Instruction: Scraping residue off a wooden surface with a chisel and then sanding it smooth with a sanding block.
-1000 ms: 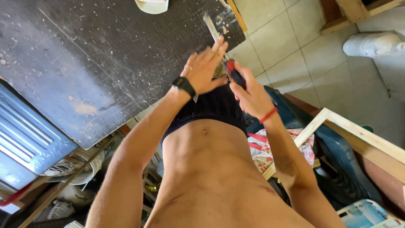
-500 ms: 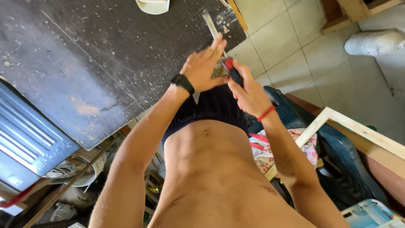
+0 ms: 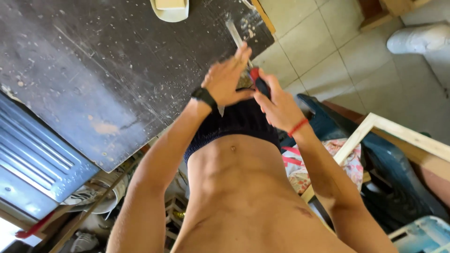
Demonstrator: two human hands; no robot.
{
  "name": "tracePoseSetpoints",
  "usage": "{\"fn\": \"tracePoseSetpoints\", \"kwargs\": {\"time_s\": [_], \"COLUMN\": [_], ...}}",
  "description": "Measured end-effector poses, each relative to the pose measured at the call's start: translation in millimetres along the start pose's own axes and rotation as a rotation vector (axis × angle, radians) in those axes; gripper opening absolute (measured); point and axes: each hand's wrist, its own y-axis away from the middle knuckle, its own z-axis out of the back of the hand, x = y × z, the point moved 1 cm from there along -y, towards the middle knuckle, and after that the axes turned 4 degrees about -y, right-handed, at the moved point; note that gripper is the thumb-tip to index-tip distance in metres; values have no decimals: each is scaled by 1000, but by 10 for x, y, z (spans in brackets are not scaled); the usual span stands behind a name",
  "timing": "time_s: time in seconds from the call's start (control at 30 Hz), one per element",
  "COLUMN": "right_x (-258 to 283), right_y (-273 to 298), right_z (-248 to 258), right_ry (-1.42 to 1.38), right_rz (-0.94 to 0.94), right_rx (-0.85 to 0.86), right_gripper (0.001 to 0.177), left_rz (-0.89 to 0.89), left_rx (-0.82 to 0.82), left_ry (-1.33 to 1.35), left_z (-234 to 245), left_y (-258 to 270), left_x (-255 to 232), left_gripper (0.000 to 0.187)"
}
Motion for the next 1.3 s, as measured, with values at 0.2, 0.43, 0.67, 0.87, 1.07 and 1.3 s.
{"fn": "tracePoseSetpoints", "kwargs": {"time_s": [0.2,0.43,0.67,0.87,1.07,1.3], "right_x": [90,231,195,172,136,-224], "right_y": [116,289,170,97,156,79], "right_z": [-78,-215,-315,-358,-347,-144], "right_ry": [10,22,-48,-71,-106,-433], "right_rz": [-14,-138,-87,-102,-98,168], "right_rx": [-15,-5,-70,-53,-11,-82], "right_gripper": [56,61,64,65,63,50], "left_rz": [-43,-106,-83,-31,-147,124], "left_rx": [-30,-36,-23,79,12,-193], "left_ry": [90,29,-71,21,55,-25], "left_z": [152,-106,-84,7,-9,192], "left_y": [113,211,140,41,153,-353], "left_x": [-74,42,165,152,165,618], "left_gripper": [110,111,111,116,105,87]}}
